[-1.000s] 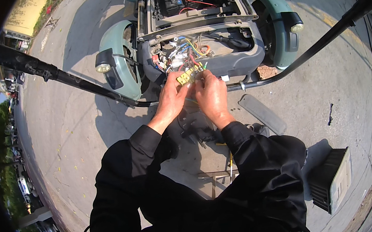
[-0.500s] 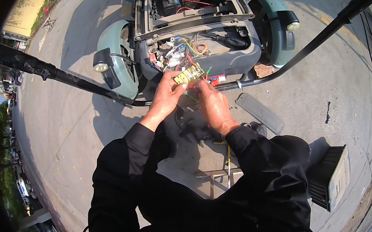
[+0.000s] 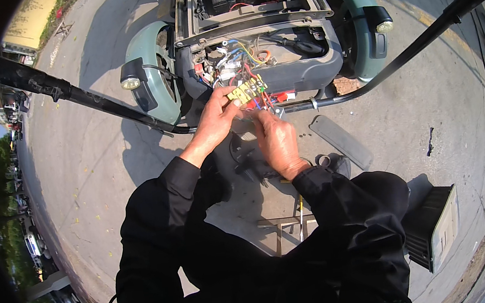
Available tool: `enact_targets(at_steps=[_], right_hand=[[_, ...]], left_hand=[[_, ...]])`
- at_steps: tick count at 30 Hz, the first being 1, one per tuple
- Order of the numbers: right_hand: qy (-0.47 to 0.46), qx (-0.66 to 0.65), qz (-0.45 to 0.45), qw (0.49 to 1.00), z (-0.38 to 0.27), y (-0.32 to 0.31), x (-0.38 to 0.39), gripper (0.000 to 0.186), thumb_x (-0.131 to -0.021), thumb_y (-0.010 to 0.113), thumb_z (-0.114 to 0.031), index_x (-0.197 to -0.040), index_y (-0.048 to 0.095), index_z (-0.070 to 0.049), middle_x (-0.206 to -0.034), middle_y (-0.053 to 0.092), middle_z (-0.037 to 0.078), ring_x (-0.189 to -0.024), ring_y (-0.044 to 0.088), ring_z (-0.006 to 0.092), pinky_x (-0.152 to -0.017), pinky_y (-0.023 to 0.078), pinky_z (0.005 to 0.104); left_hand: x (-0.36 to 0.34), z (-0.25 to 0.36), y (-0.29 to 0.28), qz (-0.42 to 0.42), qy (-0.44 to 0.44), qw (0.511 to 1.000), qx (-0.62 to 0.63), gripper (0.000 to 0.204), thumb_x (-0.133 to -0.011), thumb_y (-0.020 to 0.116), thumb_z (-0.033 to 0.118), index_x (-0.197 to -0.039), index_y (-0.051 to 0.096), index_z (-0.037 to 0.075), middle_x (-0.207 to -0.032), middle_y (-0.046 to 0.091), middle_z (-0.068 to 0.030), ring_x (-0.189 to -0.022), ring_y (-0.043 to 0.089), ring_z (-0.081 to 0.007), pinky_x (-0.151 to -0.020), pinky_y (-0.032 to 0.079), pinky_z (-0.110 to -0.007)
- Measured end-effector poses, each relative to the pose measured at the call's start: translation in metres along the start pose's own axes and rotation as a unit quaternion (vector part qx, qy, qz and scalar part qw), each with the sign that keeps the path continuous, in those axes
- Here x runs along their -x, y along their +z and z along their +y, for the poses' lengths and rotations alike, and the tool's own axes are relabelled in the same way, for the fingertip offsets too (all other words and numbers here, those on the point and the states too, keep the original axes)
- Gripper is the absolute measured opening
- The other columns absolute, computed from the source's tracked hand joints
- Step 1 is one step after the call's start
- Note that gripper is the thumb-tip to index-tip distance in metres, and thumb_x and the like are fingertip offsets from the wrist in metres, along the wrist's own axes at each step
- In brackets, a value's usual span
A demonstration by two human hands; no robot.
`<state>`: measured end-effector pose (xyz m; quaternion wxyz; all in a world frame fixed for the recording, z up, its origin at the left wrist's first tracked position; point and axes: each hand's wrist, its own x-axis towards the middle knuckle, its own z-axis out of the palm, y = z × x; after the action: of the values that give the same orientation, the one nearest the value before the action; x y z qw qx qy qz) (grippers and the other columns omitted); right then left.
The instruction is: The person works on the exposed wiring harness of a small vehicle, using a yellow-handled screwdriver to tighten terminals and a red-handled tool to adjust connections. They repeatedly probe and secure individual wires within the harness.
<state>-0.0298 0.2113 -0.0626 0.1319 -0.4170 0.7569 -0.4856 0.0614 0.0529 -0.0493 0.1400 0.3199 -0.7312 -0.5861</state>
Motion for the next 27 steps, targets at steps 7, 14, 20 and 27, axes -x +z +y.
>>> enact_targets(at_steps=[7,14,20,27], right_hand=[[0.038,0.067,-0.06,0.995,0.003,0.021,-0.005,0.028,-0.094,0.073,-0.016,-0.12,0.064,-0.009,-0.094,0.075,0.018,-0.083,0.073,0.0401,-0.073,0.057,0.0483],[-0.005,0.042,-0.024,0.999,0.007,0.015,-0.003,0.025,-0.095,0.067,-0.007,-0.12,0.064,-0.011,-0.094,0.075,0.017,-0.083,0.073,0.0396,-0.07,0.057,0.0482],[0.029,-0.016,0.055,0.998,0.003,0.01,-0.012,0.017,-0.1,0.066,-0.011,-0.117,0.067,-0.008,-0.088,0.074,0.02,-0.081,0.073,0.0401,-0.068,0.058,0.0453],[-0.017,-0.003,0.07,0.997,0.004,0.016,-0.018,0.022,-0.097,0.068,-0.006,-0.119,0.07,-0.006,-0.094,0.074,0.022,-0.081,0.074,0.0398,-0.067,0.059,0.043]], left_hand=[[0.002,0.007,-0.006,-0.003,-0.027,1.0,0.009,0.041,-0.102,0.047,0.015,-0.138,0.052,-0.004,-0.116,0.07,-0.0171,-0.092,0.07,-0.0203,-0.088,0.054,-0.038],[0.002,0.013,-0.008,-0.012,-0.038,0.999,0.014,0.039,-0.101,0.052,0.01,-0.138,0.051,-0.003,-0.119,0.068,-0.0141,-0.104,0.066,-0.0176,-0.092,0.051,-0.034],[0.001,0.005,-0.001,-0.012,-0.031,0.999,0.008,0.041,-0.096,0.059,-0.001,-0.136,0.049,-0.004,-0.117,0.072,-0.0187,-0.105,0.072,-0.0237,-0.092,0.056,-0.038],[0.001,0.0,-0.002,-0.007,-0.026,1.0,-0.014,0.041,-0.097,0.061,0.0,-0.136,0.049,-0.002,-0.114,0.073,-0.0188,-0.103,0.074,-0.0258,-0.09,0.056,-0.038]])
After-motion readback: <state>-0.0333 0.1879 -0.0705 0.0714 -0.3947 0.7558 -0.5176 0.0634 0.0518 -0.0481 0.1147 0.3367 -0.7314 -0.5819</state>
